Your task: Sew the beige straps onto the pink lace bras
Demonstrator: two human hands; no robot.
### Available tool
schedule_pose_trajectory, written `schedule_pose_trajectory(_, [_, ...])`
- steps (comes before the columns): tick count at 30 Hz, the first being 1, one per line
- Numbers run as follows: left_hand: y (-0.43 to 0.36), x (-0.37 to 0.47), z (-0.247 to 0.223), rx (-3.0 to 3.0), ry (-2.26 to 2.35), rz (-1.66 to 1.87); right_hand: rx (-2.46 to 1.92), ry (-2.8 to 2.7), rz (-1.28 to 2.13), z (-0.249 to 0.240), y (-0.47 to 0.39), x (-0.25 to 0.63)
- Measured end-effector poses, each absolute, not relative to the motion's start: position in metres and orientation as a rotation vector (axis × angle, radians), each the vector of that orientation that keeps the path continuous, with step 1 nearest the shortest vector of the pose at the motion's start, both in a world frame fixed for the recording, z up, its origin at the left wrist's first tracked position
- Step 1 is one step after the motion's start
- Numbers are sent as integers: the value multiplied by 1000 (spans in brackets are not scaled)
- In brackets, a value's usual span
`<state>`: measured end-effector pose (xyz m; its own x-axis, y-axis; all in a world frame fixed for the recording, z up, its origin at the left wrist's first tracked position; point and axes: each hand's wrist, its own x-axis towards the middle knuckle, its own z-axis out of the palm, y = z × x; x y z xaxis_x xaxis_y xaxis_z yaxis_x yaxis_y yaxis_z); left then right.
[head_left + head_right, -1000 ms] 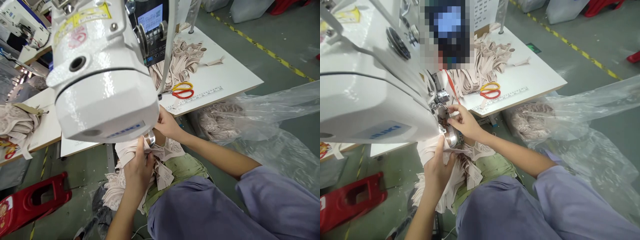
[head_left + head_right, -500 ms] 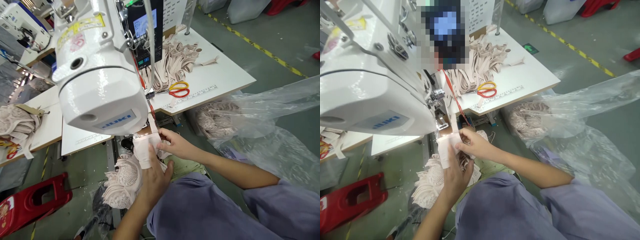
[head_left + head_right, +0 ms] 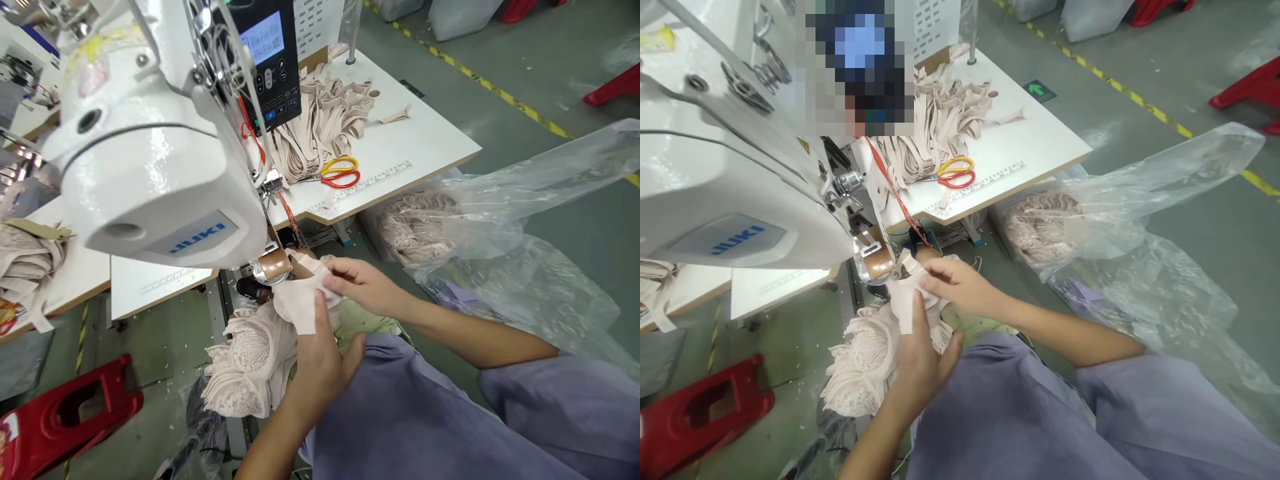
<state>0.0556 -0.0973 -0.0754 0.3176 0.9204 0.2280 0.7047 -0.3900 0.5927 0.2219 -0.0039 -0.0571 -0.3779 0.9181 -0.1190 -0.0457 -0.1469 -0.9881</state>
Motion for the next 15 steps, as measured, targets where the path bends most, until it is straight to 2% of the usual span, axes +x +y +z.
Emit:
schedule_pose_trajectory(4, [-105, 47, -78, 2096, 1137, 623, -1392, -1208, 1373, -90, 4, 301])
schedule_pose_trajectory(5, [-108, 44, -83, 2041, 1157, 592, -1493, -1340, 1315, -104, 8, 325])
schedule_pose_trajectory(7, [-111, 39, -97, 1864, 1298, 580, -1721, -1605, 977, -128, 22, 364])
schedule_pose_trajectory(9, [-110, 36, -111, 1679, 1401, 600, -1720, -1648, 688, -134, 38, 379])
schedule_pose_trajectory(12, [-107, 35, -119, 1571, 1411, 675, -1438, -1642, 522, -88, 55, 350])
schedule_pose_trajectory(15, [-103, 35, -111, 1547, 1391, 741, -1119, -1659, 99, 3, 65, 293])
